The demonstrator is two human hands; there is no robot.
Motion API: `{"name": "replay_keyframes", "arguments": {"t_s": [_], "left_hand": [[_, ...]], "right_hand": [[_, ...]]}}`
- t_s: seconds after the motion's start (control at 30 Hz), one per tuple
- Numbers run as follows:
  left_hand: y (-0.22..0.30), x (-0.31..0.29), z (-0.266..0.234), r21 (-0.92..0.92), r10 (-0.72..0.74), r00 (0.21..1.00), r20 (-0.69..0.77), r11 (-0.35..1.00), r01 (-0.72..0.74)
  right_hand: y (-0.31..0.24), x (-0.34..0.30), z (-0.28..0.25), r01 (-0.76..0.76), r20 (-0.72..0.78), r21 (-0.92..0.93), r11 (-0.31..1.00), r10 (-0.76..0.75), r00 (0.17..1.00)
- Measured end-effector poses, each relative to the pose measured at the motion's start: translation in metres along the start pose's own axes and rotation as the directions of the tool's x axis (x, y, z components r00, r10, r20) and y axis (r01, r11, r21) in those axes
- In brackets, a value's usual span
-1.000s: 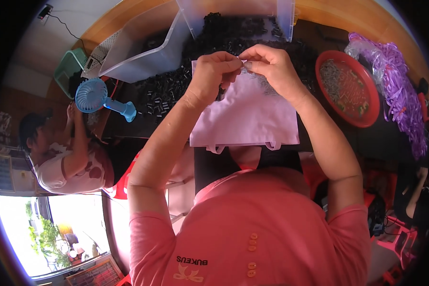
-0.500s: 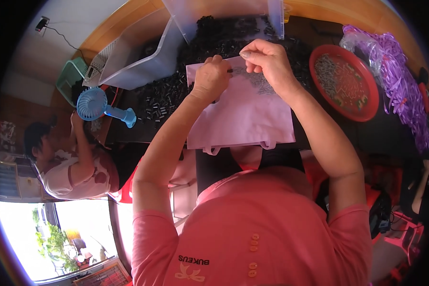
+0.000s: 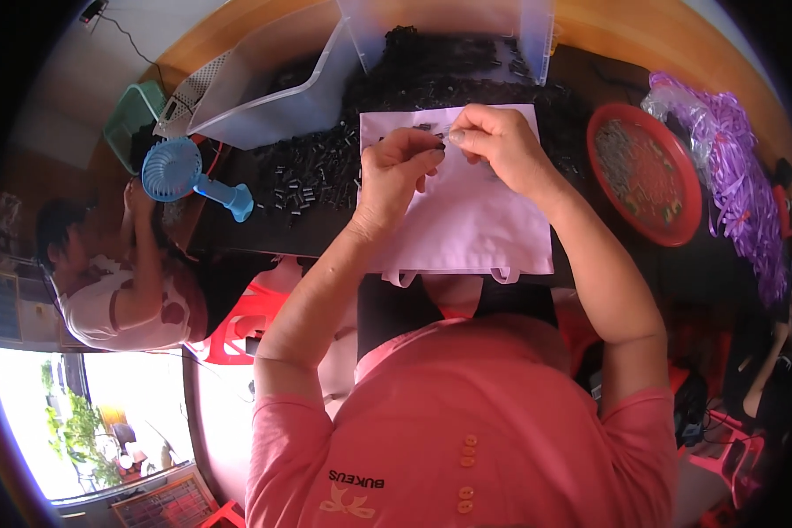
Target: The person assembles small black plastic components onto metal pins on a pink fabric surface by hand.
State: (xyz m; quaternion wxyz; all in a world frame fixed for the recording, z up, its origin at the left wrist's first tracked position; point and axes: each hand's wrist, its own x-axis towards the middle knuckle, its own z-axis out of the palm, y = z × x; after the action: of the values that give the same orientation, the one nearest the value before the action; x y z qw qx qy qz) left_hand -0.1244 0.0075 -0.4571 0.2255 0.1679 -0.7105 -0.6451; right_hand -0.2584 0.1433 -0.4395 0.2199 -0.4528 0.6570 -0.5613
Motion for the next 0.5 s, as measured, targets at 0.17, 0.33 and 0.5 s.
{"name": "replay_keyframes", "arguments": {"t_s": [0.17, 0.33, 0.5], "left_hand": [[-0.015, -0.008, -0.004, -0.088, 0.022, 1.0, -0.002, 0.996, -0.022], [-0.02, -0.01, -0.006, -0.134, -0.008, 1.0, 0.002, 0.991, 0.009], [-0.017, -0.013, -0.003, -0.099, -0.015, 1.0, 0.019, 0.995, 0.017]], "right_hand": [[0.008, 0.002, 0.012, 0.078, 0.041, -0.173, 0.982, -0.072, 0.997], [0.011, 0.003, 0.012, 0.081, 0.051, -0.219, 0.972, -0.072, 0.996], [0.009, 0.001, 0.012, 0.067, 0.057, -0.214, 0.975, -0.056, 0.997]]}}
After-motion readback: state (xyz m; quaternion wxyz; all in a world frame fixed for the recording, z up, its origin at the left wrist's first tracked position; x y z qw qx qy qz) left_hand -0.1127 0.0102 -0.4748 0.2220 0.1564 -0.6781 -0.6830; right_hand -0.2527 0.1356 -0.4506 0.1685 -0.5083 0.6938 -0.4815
